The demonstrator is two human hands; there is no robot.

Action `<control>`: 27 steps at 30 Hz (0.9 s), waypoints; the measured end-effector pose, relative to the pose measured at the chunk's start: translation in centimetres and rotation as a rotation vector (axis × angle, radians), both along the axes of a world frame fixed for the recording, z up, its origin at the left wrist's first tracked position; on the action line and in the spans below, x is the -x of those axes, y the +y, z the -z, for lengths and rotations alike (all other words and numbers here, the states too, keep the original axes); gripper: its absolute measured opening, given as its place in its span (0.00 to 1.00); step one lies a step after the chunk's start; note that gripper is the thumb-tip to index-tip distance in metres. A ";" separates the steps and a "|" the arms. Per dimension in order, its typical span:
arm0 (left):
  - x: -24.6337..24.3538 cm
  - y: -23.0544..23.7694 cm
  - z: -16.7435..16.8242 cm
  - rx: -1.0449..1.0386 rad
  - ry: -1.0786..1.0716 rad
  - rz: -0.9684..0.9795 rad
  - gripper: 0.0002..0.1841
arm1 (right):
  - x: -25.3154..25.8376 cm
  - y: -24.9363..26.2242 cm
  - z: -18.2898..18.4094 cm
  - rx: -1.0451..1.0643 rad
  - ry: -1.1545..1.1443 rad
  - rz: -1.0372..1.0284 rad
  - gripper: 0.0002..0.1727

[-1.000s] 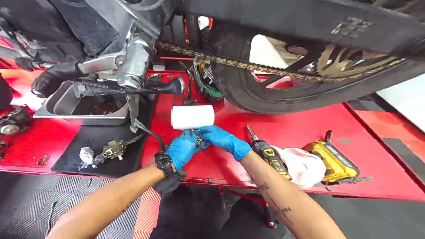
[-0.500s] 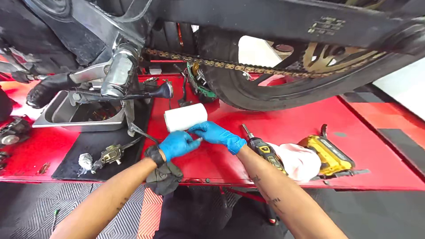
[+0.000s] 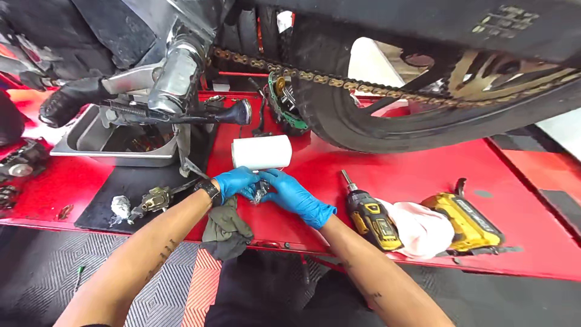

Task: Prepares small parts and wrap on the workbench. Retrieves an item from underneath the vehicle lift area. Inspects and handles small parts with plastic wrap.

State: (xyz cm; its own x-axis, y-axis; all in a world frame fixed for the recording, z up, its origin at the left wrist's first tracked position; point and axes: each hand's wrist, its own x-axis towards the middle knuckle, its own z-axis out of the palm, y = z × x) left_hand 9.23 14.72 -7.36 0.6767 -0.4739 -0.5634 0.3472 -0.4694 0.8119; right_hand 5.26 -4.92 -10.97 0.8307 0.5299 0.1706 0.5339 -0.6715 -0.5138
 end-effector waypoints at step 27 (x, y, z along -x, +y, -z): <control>-0.3 -1.1 -0.6 -0.183 -0.514 0.085 0.23 | -2.0 -1.2 -1.0 -0.447 0.485 0.216 0.23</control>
